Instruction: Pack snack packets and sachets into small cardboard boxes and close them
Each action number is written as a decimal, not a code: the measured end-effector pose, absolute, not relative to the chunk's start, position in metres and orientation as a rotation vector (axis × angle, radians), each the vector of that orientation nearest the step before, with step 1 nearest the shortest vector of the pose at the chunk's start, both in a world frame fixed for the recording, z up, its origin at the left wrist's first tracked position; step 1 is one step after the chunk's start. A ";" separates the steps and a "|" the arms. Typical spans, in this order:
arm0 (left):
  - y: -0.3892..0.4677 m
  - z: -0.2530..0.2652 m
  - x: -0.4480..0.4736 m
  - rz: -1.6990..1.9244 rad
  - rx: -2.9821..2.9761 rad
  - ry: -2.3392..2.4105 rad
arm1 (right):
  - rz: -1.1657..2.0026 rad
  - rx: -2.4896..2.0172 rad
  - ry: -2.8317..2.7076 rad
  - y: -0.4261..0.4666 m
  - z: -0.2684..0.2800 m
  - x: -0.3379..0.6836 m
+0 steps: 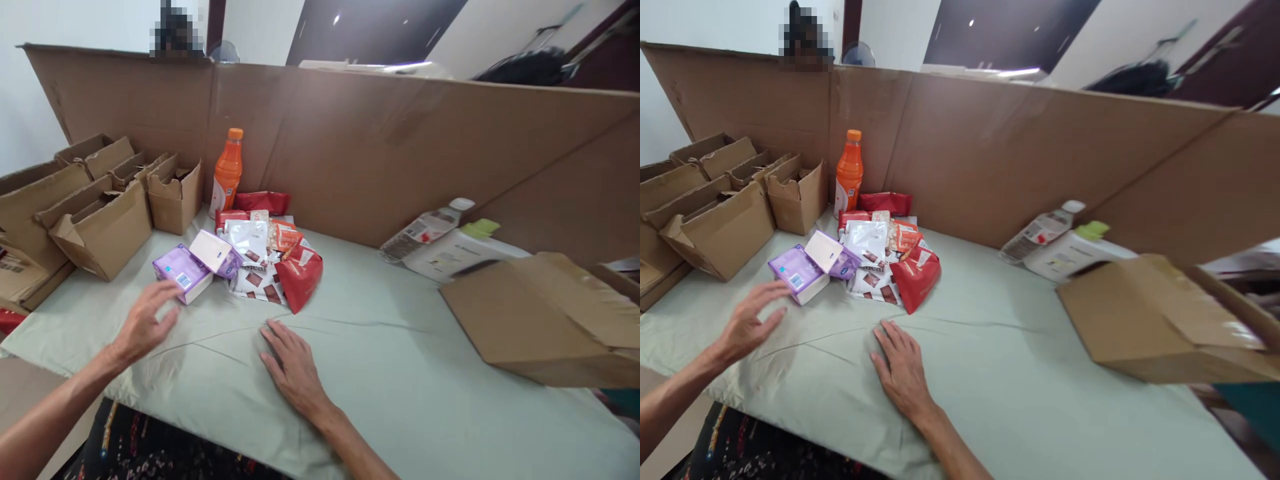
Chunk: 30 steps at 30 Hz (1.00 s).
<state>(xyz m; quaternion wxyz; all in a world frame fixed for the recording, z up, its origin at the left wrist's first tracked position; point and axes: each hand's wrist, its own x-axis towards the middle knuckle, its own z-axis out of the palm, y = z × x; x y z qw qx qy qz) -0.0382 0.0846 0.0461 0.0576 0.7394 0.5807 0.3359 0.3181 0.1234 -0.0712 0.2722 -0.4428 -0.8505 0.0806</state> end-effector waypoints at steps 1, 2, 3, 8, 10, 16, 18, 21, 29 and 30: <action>0.094 0.047 -0.051 1.081 2.173 1.842 | 0.244 -1.201 -2.262 0.126 -0.068 0.318; 0.105 0.047 -0.062 1.132 2.109 1.907 | 0.258 -1.204 -2.228 0.131 -0.063 0.316; 0.116 0.046 -0.071 1.164 2.053 1.953 | 0.257 -1.197 -2.193 0.138 -0.056 0.313; 0.155 0.024 -0.083 1.038 1.924 1.974 | 0.179 -1.070 -2.108 0.200 -0.010 0.264; 0.161 0.015 -0.080 0.969 1.937 1.947 | 0.189 -1.048 -2.123 0.229 0.002 0.234; 0.163 0.009 -0.072 1.028 2.028 1.950 | 0.299 -1.082 -2.088 0.269 0.012 0.171; 0.155 0.010 -0.069 1.067 2.069 1.957 | 0.281 -1.060 -2.062 0.261 0.017 0.170; 0.135 0.009 -0.059 1.137 2.157 1.951 | 0.216 -0.962 -2.081 0.238 0.029 0.189; 0.124 0.002 0.043 1.109 2.263 1.644 | -0.116 -1.199 -1.900 0.253 0.064 0.291; 0.130 0.000 0.059 1.103 2.271 1.626 | -0.123 -1.264 -1.894 0.263 0.063 0.302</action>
